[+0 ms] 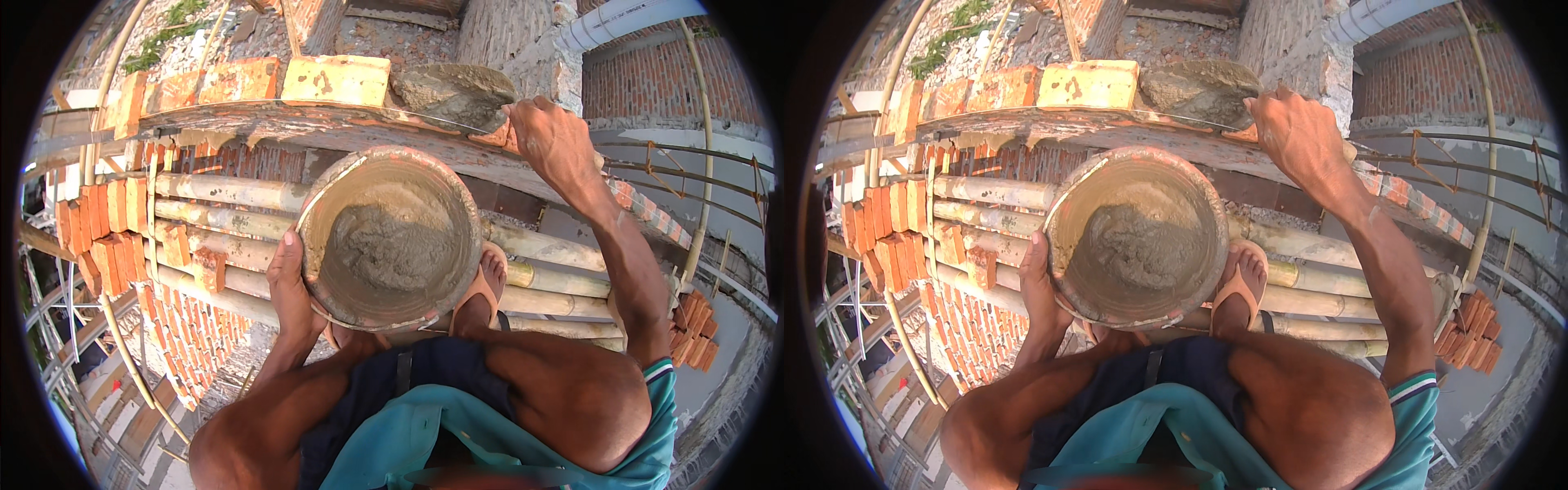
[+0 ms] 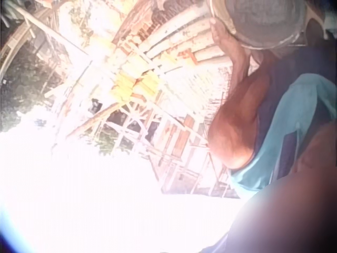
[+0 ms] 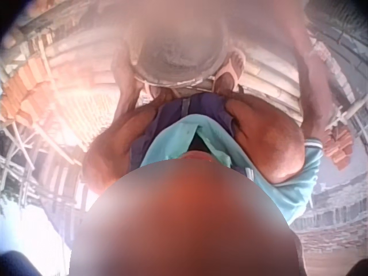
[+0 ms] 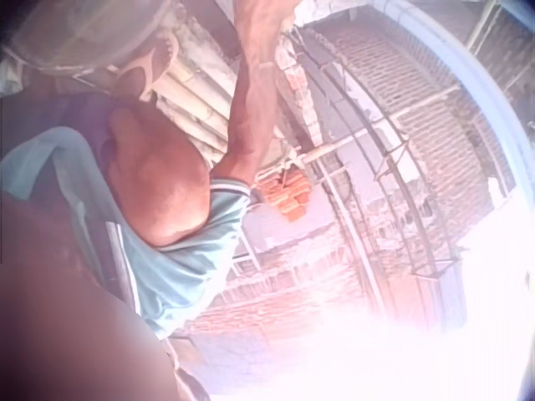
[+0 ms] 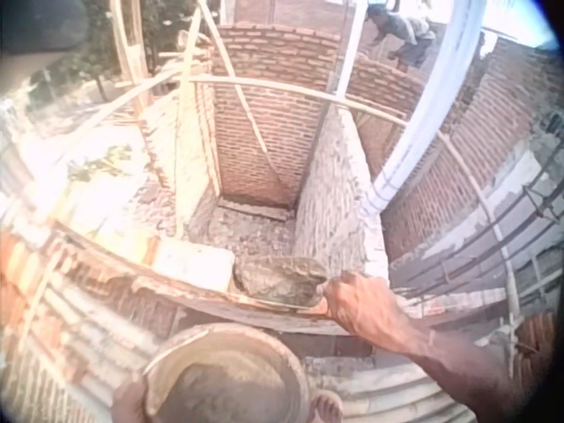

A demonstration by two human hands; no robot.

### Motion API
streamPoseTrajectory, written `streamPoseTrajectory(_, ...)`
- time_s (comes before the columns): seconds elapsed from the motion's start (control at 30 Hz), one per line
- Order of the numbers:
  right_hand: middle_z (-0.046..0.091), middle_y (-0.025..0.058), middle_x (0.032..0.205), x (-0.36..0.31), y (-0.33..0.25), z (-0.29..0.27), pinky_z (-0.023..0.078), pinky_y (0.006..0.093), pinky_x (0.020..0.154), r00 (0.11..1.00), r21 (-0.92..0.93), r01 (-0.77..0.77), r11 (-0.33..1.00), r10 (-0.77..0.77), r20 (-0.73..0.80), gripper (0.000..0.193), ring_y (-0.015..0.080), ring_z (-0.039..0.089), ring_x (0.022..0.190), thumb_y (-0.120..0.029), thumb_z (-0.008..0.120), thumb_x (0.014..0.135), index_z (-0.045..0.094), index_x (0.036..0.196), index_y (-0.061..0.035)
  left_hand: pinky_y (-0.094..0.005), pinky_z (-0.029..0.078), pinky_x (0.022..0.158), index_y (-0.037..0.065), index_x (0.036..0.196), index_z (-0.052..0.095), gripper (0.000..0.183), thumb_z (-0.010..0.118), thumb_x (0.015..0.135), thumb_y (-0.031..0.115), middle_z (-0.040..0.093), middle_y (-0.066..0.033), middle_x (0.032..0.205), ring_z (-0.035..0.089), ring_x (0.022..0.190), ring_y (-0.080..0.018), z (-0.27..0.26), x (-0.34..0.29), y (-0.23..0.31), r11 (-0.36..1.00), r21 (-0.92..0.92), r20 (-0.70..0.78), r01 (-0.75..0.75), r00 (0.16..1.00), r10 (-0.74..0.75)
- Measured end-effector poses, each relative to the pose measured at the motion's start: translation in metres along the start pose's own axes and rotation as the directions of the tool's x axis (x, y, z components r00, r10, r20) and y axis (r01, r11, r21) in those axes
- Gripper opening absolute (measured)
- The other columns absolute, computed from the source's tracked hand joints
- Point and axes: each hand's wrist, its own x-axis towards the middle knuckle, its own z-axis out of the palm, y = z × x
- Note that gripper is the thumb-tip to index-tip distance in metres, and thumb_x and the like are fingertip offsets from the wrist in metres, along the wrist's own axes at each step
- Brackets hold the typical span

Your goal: The person scoops mortar from a basin with a trowel and applies it to a brick wall under construction. They place bricks onto the mortar bed, tap them into position, and continue the process along the wall.

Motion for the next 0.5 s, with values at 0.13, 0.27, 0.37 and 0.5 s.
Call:
streamPoseTrajectory(0.13,0.072,0.0194,0.09,-0.007,-0.009,-0.013,0.059,0.0433,0.055,0.998,-0.041,0.017,0.999,-0.019,-0.056,0.031,0.0371,0.075,0.073,-0.027,0.062,0.105,0.073,0.096,0.0002,-0.0339,0.056,0.098,-0.005,0.138,0.06,0.045,0.054,0.113,0.031,0.07,-0.0143,0.128,0.069,0.111,-0.0188,0.001,0.002,0.0,1.0,-0.017,0.009,0.012,1.0,-0.012)
streamPoseTrajectory(0.27,0.072,0.0175,0.091,-0.012,-0.007,-0.012,0.06,0.0431,0.056,0.998,-0.044,0.021,0.999,-0.024,-0.066,0.025,0.0359,0.076,0.075,-0.024,0.063,0.104,0.074,0.097,-0.0026,-0.0337,0.056,0.098,-0.005,0.139,0.06,0.045,0.054,0.113,0.031,0.07,-0.0144,0.128,0.069,0.111,-0.0187,0.002,0.002,0.0,1.0,0.016,-0.006,0.005,1.0,-0.004)
streamPoseTrajectory(0.37,0.072,0.0162,0.088,-0.013,-0.003,-0.02,0.058,0.0431,0.056,0.996,-0.032,0.018,0.999,-0.021,-0.082,0.022,0.0351,0.075,0.072,-0.023,0.065,0.103,0.075,0.096,-0.0034,-0.0334,0.056,0.098,-0.005,0.139,0.059,0.045,0.053,0.113,0.031,0.07,-0.0144,0.128,0.069,0.112,-0.0182,0.002,0.001,0.001,1.0,0.007,0.02,0.022,1.0,-0.022)
streamPoseTrajectory(0.5,0.07,0.015,0.085,-0.028,-0.001,-0.057,0.055,0.0449,0.061,0.989,0.095,-0.131,0.987,0.137,-0.058,0.028,0.0352,0.071,0.071,-0.025,0.064,0.106,0.074,0.097,-0.0006,-0.0331,0.056,0.098,-0.005,0.138,0.06,0.044,0.052,0.113,0.031,0.069,-0.0142,0.129,0.068,0.113,-0.0177,0.007,0.0,0.006,1.0,0.015,0.018,0.021,1.0,-0.021)
